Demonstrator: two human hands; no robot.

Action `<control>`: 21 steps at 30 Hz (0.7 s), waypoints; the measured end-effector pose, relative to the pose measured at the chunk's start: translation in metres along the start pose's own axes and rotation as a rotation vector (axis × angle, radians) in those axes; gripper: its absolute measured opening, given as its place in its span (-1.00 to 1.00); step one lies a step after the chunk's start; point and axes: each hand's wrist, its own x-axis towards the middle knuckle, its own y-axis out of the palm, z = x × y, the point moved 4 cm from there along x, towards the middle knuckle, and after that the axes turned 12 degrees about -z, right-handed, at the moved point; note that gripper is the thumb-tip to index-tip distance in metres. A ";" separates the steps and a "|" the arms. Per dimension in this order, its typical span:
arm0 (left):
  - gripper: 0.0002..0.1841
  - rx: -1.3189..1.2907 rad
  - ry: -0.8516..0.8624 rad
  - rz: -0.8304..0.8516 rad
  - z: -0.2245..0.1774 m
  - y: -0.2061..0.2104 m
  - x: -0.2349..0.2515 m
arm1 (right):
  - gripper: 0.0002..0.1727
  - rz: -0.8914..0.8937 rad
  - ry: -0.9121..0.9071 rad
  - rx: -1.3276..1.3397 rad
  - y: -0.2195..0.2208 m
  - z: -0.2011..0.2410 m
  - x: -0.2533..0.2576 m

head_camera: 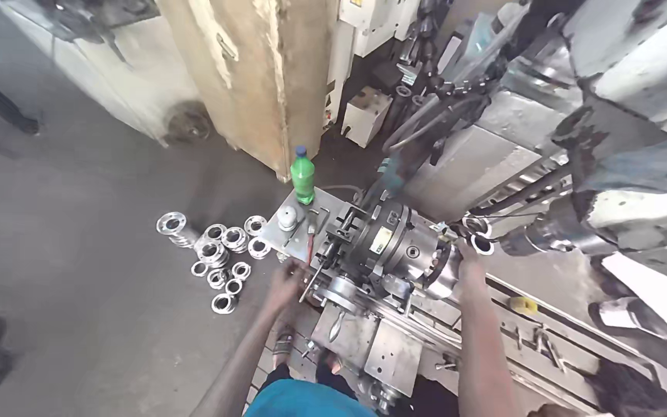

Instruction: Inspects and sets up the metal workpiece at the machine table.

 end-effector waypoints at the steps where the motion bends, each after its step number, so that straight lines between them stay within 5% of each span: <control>1: -0.73 0.027 -0.005 0.002 0.002 0.001 0.007 | -0.65 0.000 -0.006 -0.014 -0.001 0.000 -0.001; 8: -0.76 0.032 0.378 0.024 -0.034 0.040 -0.069 | -0.55 0.035 0.056 -0.104 -0.009 -0.005 0.000; 11: -0.74 0.263 0.500 0.388 -0.046 0.117 -0.119 | -0.54 0.045 0.043 -0.106 -0.008 -0.004 0.002; 14: -0.58 0.762 0.554 0.777 -0.027 0.218 -0.135 | -0.57 0.033 0.035 -0.088 -0.005 0.002 -0.002; 18: -0.11 1.089 0.580 0.801 0.005 0.313 -0.122 | -0.56 0.046 0.067 -0.048 -0.006 0.002 -0.001; 21: -0.20 1.230 0.559 0.761 0.012 0.338 -0.114 | -0.50 0.046 0.085 0.012 -0.002 0.001 0.006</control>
